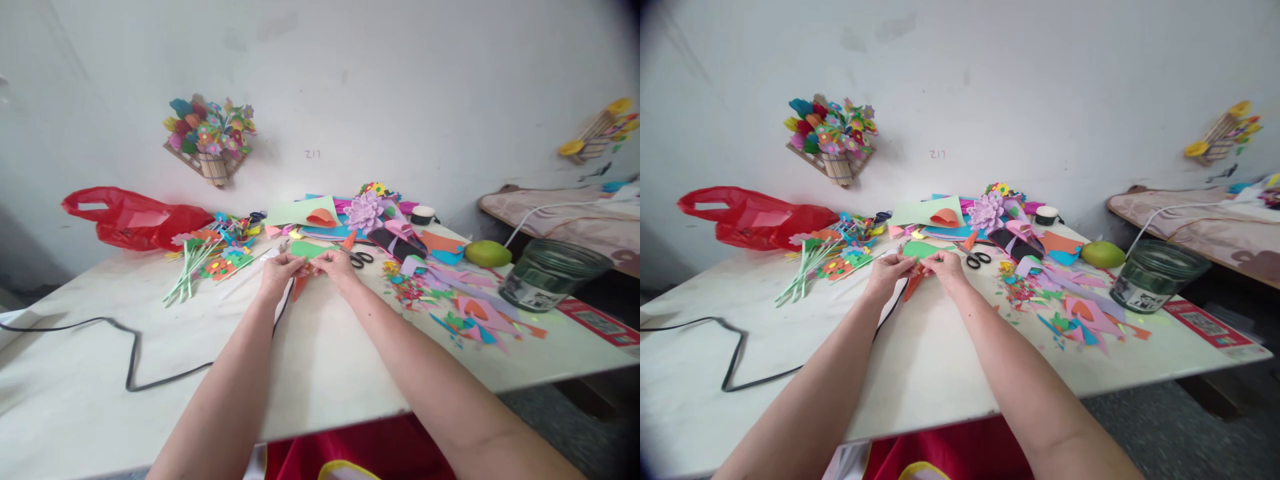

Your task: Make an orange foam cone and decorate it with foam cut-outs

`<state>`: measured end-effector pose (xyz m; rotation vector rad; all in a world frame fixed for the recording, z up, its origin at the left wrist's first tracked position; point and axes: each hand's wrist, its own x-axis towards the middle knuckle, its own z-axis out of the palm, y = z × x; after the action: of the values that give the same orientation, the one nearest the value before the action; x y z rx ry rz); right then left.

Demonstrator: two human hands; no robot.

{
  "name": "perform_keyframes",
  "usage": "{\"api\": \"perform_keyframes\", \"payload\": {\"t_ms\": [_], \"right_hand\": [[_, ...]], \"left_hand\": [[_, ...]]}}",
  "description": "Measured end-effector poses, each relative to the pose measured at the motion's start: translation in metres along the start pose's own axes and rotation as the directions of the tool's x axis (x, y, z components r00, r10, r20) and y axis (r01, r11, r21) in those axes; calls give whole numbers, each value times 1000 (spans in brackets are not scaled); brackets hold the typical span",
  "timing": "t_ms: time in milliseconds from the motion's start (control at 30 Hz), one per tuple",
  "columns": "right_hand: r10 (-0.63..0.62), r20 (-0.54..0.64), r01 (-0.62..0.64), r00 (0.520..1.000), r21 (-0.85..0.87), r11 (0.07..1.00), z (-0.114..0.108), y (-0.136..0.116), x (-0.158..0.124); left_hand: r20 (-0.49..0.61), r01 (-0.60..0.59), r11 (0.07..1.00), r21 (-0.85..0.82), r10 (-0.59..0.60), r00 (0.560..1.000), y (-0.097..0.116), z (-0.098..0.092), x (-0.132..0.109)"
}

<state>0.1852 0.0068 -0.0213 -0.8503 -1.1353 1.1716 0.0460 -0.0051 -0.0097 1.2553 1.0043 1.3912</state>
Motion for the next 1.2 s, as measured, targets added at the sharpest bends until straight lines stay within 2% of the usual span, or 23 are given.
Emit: {"api": "perform_keyframes", "payload": {"t_ms": [533,967,1067,1200], "right_hand": [[3,-76,-4,997,-15,1000,4,-3,-2],[20,-44,-19,999,14,1000,5,-6,-4],[23,-60,-21,998,28,999,6,-7,-4],[19,-63,-16,998,38,999,6,-4,-2]], "left_hand": [[-75,-33,999,3,33,997,-3,1,4],[-184,-113,989,-100,93,978,1,5,2],[-188,-74,977,-198,36,982,-1,6,2],[-62,77,951,-299,-100,993,-5,8,2]]}}
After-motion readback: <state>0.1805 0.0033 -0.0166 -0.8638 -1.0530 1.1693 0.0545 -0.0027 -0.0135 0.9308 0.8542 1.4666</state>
